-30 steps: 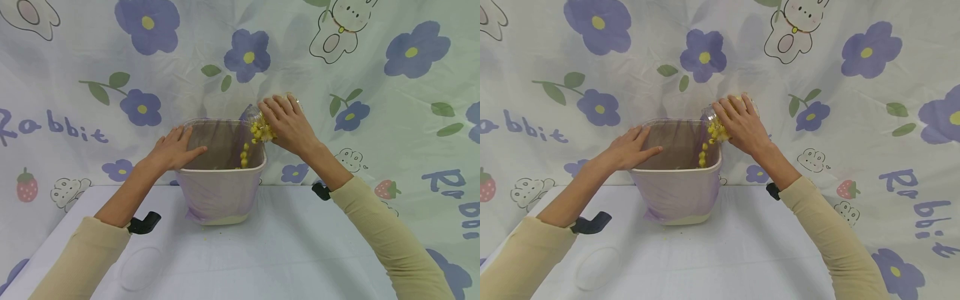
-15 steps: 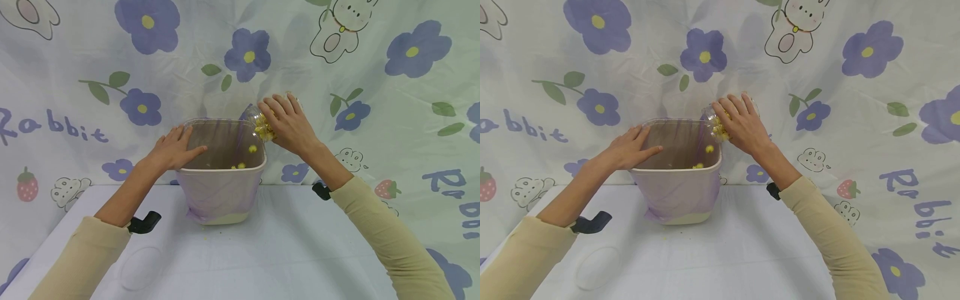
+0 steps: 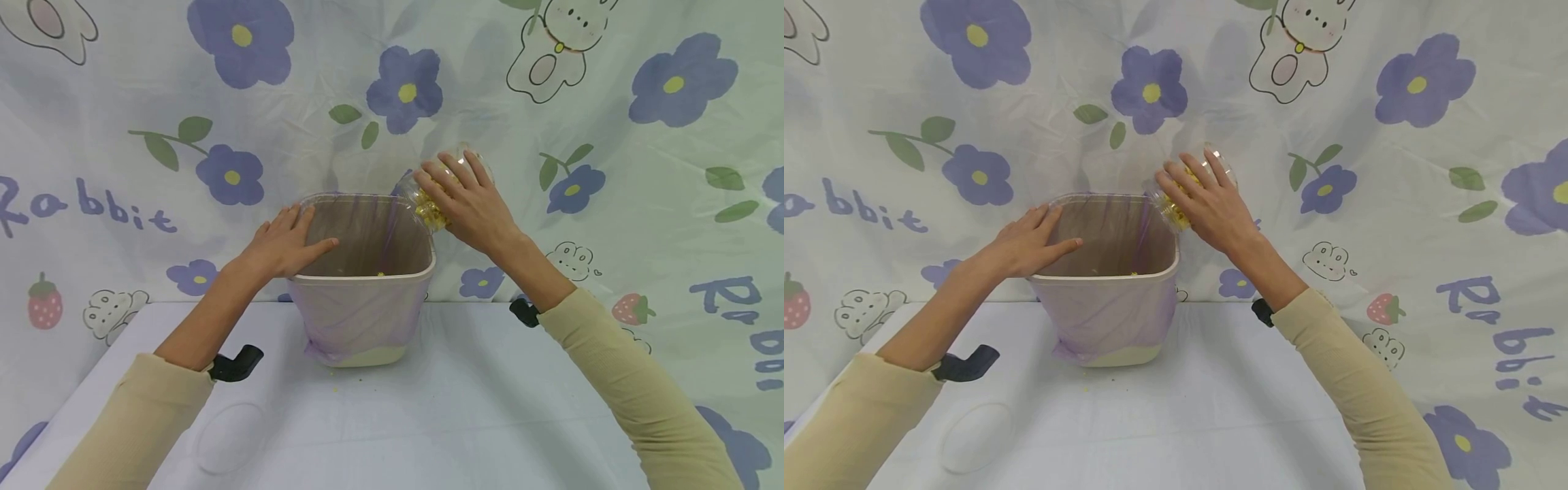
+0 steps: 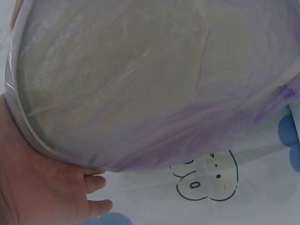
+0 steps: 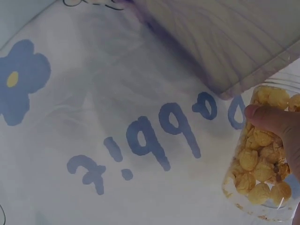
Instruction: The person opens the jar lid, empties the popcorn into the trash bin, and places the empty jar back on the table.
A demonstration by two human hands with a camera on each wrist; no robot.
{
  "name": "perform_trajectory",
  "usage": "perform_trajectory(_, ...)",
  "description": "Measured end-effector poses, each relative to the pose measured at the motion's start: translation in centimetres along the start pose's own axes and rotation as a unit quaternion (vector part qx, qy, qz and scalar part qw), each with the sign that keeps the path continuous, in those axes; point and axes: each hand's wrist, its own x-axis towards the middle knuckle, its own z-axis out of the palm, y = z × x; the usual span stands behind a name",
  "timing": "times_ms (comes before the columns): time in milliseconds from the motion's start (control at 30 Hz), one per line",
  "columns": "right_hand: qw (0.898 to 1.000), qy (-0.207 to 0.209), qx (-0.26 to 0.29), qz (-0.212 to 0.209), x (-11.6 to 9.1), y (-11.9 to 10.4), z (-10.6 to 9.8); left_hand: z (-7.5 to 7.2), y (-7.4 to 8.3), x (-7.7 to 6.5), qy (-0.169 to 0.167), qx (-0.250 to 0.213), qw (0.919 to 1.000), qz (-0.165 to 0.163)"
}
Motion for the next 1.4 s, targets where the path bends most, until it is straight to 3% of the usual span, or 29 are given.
perform_trajectory(467, 1.0, -0.007, -0.015, -0.016, 0.08, -0.18, -0.25, 0.03, -0.15, 0.01, -0.001, -0.001, 1.0, -0.001)
perform_trajectory(1400, 0.999, -0.001, -0.034, 0.001, -0.05, -0.06, -0.15, -0.05, -0.04, -0.01, -0.003, -0.001, 1.0, 0.001)
